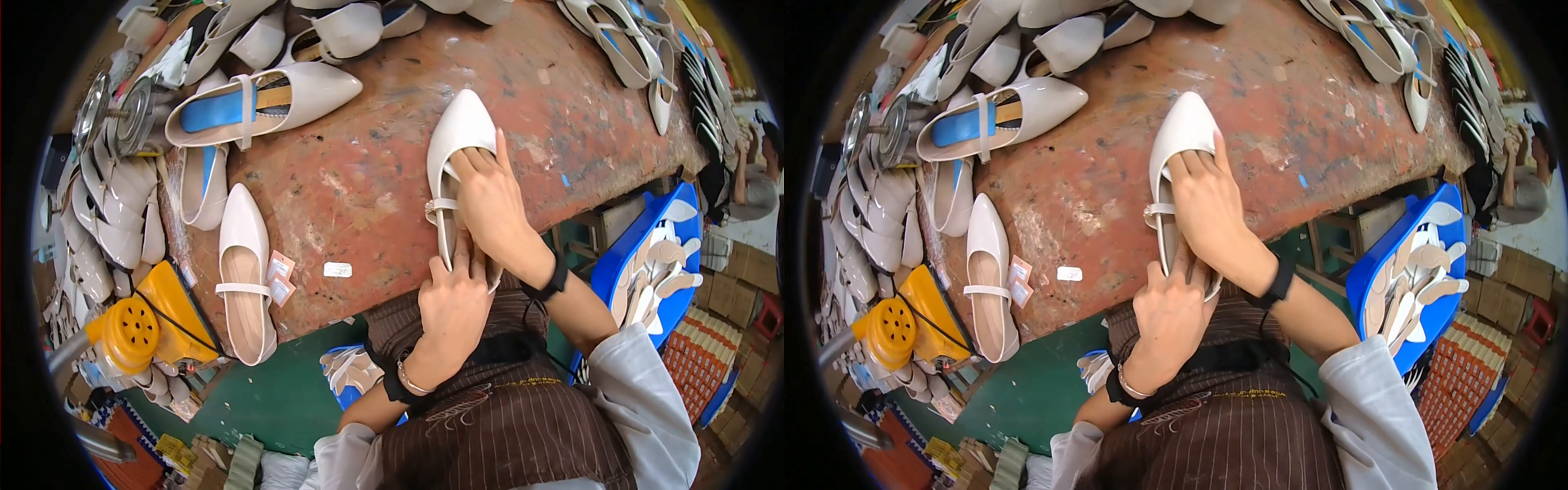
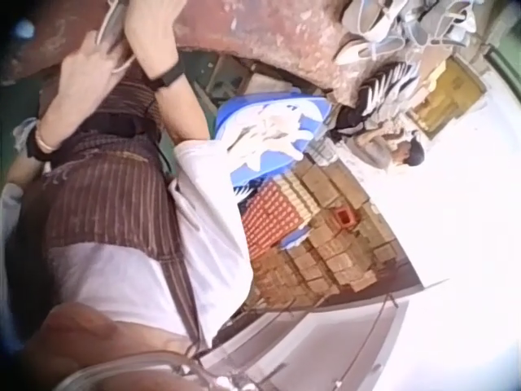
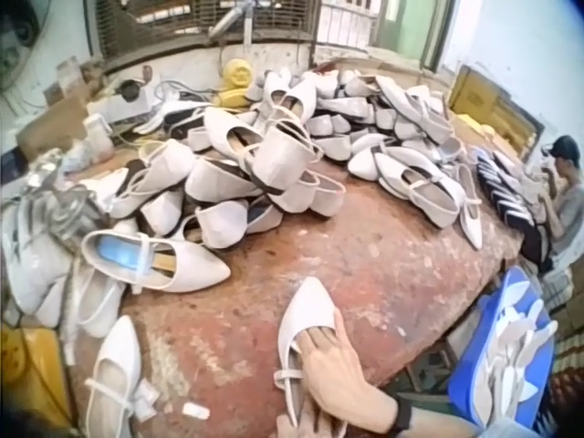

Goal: Manually inserting insoles into finished shoe uppers and checking quality.

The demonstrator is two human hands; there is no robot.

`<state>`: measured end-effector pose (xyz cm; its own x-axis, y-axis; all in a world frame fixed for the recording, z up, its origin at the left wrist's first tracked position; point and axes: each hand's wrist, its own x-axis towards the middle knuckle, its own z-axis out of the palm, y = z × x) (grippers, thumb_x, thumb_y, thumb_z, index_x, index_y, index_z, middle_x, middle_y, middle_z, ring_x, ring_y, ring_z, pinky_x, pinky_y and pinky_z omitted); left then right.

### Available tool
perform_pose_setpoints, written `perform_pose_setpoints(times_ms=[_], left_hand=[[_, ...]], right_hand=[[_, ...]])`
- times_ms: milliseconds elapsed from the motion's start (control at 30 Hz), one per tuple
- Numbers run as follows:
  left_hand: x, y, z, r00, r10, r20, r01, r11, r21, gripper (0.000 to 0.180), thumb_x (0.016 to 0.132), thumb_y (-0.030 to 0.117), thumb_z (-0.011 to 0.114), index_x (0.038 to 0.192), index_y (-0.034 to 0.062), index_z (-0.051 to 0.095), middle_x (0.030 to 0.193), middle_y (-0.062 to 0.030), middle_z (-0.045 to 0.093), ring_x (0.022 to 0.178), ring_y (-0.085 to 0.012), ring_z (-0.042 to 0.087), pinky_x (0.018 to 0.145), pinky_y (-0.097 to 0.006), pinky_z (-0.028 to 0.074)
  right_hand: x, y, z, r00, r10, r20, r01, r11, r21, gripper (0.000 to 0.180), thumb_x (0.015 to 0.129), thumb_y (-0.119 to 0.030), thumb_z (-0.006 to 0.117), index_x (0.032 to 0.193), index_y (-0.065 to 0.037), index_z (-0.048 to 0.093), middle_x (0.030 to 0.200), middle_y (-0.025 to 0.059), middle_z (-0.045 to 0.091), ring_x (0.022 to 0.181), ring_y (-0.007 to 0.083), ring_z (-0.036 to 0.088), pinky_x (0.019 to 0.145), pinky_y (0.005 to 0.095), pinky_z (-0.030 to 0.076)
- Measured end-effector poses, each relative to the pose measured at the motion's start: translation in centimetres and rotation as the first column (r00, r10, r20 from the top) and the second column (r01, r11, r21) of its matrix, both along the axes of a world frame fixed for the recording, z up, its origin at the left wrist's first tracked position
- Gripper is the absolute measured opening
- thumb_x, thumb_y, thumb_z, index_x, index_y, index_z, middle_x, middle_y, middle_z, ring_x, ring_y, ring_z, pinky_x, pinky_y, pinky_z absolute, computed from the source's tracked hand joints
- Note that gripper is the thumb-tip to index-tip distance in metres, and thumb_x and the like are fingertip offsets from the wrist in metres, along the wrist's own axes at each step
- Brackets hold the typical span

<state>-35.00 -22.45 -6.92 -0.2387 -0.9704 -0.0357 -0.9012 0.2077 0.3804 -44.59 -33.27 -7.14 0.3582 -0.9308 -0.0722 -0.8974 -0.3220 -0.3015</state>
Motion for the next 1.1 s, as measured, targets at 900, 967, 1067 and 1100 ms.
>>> perform_pose_setpoints(times_ms=[900, 967, 1067, 1100], left_hand=[[0.7, 0.0, 0.3, 0.993, 0.008, -0.116, -0.008, 1.0, 0.0, 0.054, 0.069, 0.026, 0.08, 0.117, 0.0045, 0.067, 0.124, -0.0095, 0.062, 0.087, -0.0264, 0.059, 0.061, -0.032, 0.058], [0.7, 0.0, -0.4, 0.993, 0.028, -0.112, -0.026, 1.0, 0.015, 0.055, 0.069, 0.026, 0.081, 0.117, 0.0043, 0.066, 0.129, -0.0102, 0.06, 0.088, -0.0267, 0.058, 0.061, -0.031, 0.058], [0.5, 0.6, -0.6, 0.999, -0.021, -0.032, 0.023, 0.999, 0.048, 0.066, 0.066, 0.029, 0.082, 0.125, 0.0043, 0.063, 0.134, -0.0118, 0.057, 0.088, -0.0251, 0.057, 0.062, -0.029, 0.058], [0.7, 0.7, -0.4, 1.0, -0.012, -0.021, 0.013, 0.999, 0.043, 0.066, 0.066, 0.029, 0.082, 0.125, 0.0043, 0.063, 0.134, -0.0118, 0.057, 0.088, -0.0251, 0.057, 0.062, -0.029, 0.058]], right_hand=[[0.6, -1.9, -0.3, 0.95, 0.081, -0.301, -0.046, 0.992, 0.12, 0.054, 0.076, -0.002, 0.058, 0.127, 0.014, 0.049, 0.122, 0.0307, 0.057, 0.119, 0.0445, 0.054, 0.118, 0.0577, 0.019], [0.5, -0.6, -2.6, 0.949, 0.104, -0.299, -0.131, 0.989, -0.073, 0.045, 0.075, -0.004, 0.059, 0.117, 0.011, 0.054, 0.111, 0.0264, 0.06, 0.114, 0.041, 0.056, 0.118, 0.0595, 0.015], [0.7, -0.6, -3.4, 0.966, 0.009, -0.258, -0.129, 0.883, -0.451, 0.022, 0.081, -0.008, 0.054, 0.092, 0.006, 0.065, 0.091, 0.0212, 0.068, 0.097, 0.0328, 0.066, 0.119, 0.0606, 0.011], [1.0, -1.6, -3.0, 0.969, 0.017, -0.248, -0.132, 0.879, -0.457, 0.022, 0.081, -0.008, 0.054, 0.092, 0.006, 0.065, 0.091, 0.0212, 0.068, 0.097, 0.0328, 0.066, 0.119, 0.0606, 0.011]])
